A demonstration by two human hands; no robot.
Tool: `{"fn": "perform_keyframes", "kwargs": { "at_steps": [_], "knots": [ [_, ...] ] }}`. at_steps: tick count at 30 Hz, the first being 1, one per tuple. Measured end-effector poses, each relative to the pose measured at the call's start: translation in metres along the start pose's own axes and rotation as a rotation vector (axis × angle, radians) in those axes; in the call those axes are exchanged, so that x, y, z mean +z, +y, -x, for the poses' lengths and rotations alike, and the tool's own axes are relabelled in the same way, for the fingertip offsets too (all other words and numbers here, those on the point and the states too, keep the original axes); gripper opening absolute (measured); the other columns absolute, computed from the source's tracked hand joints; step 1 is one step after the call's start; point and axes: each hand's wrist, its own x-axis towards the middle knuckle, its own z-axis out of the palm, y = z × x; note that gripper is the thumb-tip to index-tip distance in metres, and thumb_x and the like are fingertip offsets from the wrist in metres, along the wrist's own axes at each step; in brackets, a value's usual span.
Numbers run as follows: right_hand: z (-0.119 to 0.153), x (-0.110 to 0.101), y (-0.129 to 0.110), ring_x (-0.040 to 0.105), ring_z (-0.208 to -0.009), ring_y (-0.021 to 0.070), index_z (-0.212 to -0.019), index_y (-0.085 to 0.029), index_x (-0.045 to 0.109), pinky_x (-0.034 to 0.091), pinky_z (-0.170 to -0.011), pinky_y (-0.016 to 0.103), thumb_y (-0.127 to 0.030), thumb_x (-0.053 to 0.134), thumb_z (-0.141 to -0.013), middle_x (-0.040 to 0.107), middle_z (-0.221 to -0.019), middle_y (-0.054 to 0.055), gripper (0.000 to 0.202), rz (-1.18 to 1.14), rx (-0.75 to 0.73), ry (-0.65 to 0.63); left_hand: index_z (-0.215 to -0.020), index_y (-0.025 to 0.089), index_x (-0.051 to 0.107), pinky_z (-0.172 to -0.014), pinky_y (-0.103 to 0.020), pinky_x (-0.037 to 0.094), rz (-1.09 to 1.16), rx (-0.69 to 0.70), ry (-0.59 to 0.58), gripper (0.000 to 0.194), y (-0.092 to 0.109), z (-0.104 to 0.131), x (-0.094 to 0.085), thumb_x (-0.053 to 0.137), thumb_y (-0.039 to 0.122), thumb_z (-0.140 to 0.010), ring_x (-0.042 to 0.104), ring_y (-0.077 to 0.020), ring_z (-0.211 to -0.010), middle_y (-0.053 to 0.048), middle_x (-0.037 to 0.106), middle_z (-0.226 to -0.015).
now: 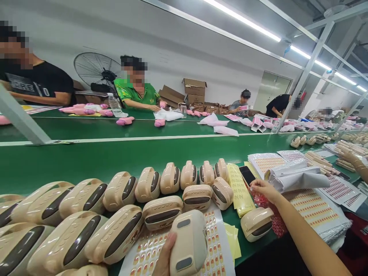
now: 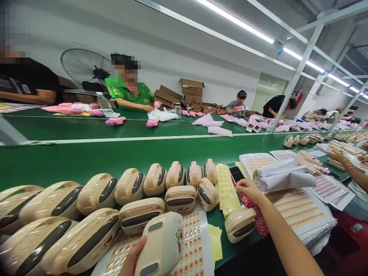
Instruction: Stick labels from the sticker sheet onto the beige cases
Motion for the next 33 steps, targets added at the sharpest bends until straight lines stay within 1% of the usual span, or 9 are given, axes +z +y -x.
{"fn": "perform_keyframes", "kwargs": {
  "at_steps": [1, 3, 6, 9, 11, 14, 17, 26, 33],
  "knots": [
    [0.007, 0.007, -0.014, 0.054, -0.068, 0.0168, -0.064, -0.019, 0.053, 0.043, -0.067, 0.032, -0.056, 0.067, -0.059, 0.056, -0.069, 0.001, 0.04, -0.017, -0.022, -0.01, -0.121, 0.027, 0.052, -0.072, -0.041, 0.052, -0.034, 0.048, -0.007, 0.072, 0.0, -0.001, 0.002, 0.07, 0.052, -0.055, 0.062, -0.0343, -0.095, -0.006, 0.071, -0.101],
    [0.022, 0.029, -0.041, 0.054, -0.08, 0.0181, -0.065, -0.019, 0.055, 0.043, -0.073, 0.031, -0.051, 0.068, -0.062, 0.057, -0.08, 0.003, 0.035, -0.057, -0.077, -0.06, -0.121, 0.03, 0.05, -0.069, -0.037, 0.052, -0.092, 0.158, -0.017, 0.071, -0.001, -0.004, 0.006, 0.071, 0.05, -0.056, 0.062, -0.0312, -0.094, -0.004, 0.068, -0.107],
    [0.045, 0.075, -0.074, 0.053, -0.081, 0.0175, -0.064, -0.018, 0.058, 0.043, -0.07, 0.03, -0.048, 0.069, -0.063, 0.055, -0.087, 0.004, 0.032, -0.153, -0.181, -0.252, -0.116, 0.028, 0.051, -0.07, -0.033, 0.051, -0.138, 0.267, -0.015, 0.071, -0.003, -0.009, 0.01, 0.073, 0.051, -0.052, 0.061, -0.0287, -0.094, -0.004, 0.064, -0.112],
    [0.058, 0.114, -0.089, 0.052, -0.08, 0.0159, -0.064, -0.018, 0.06, 0.042, -0.069, 0.029, -0.044, 0.07, -0.064, 0.052, -0.089, 0.003, 0.028, -0.132, -0.193, -0.333, -0.115, 0.026, 0.052, -0.074, -0.031, 0.049, -0.145, 0.326, -0.018, 0.071, -0.005, -0.009, 0.013, 0.073, 0.051, -0.052, 0.059, -0.0278, -0.096, -0.005, 0.063, -0.111],
    [0.06, 0.128, -0.092, 0.051, -0.079, 0.0146, -0.063, -0.017, 0.061, 0.042, -0.069, 0.028, -0.036, 0.07, -0.065, 0.05, -0.089, 0.003, 0.021, -0.071, -0.173, -0.342, -0.116, 0.025, 0.051, -0.077, -0.032, 0.047, -0.127, 0.362, -0.028, 0.069, -0.006, -0.005, 0.015, 0.071, 0.051, -0.055, 0.059, -0.028, -0.097, -0.006, 0.063, -0.11],
    [0.06, 0.136, -0.093, 0.049, -0.077, 0.0133, -0.062, -0.017, 0.06, 0.041, -0.069, 0.027, -0.022, 0.068, -0.066, 0.047, -0.088, 0.002, 0.009, 0.014, -0.163, -0.334, -0.115, 0.025, 0.051, -0.077, -0.034, 0.047, -0.104, 0.376, -0.043, 0.066, -0.005, -0.001, 0.017, 0.071, 0.048, -0.057, 0.059, -0.0282, -0.095, -0.006, 0.063, -0.107],
    [0.061, 0.139, -0.094, 0.048, -0.081, 0.0145, -0.063, -0.017, 0.06, 0.04, -0.071, 0.029, -0.015, 0.066, -0.066, 0.046, -0.087, 0.001, 0.007, 0.066, -0.17, -0.309, -0.114, 0.025, 0.051, -0.076, -0.035, 0.048, -0.097, 0.379, -0.041, 0.063, -0.005, 0.001, 0.015, 0.071, 0.047, -0.058, 0.06, -0.0285, -0.093, -0.006, 0.063, -0.106],
    [0.067, 0.145, -0.094, 0.047, -0.085, 0.0164, -0.065, -0.017, 0.059, 0.038, -0.077, 0.033, -0.01, 0.063, -0.068, 0.044, -0.086, 0.001, 0.008, 0.121, -0.19, -0.218, -0.117, 0.025, 0.05, -0.079, -0.038, 0.048, -0.075, 0.383, -0.042, 0.065, -0.006, 0.0, 0.014, 0.07, 0.047, -0.059, 0.059, -0.0299, -0.096, -0.007, 0.063, -0.104],
    [0.064, 0.146, -0.092, 0.049, -0.083, 0.0165, -0.066, -0.017, 0.057, 0.041, -0.077, 0.034, -0.009, 0.061, -0.069, 0.045, -0.086, 0.002, 0.009, 0.145, -0.223, -0.18, -0.117, 0.026, 0.05, -0.077, -0.037, 0.049, -0.07, 0.369, -0.046, 0.066, -0.005, 0.002, 0.014, 0.071, 0.046, -0.058, 0.06, -0.0299, -0.095, -0.007, 0.064, -0.105]
  ]
}}
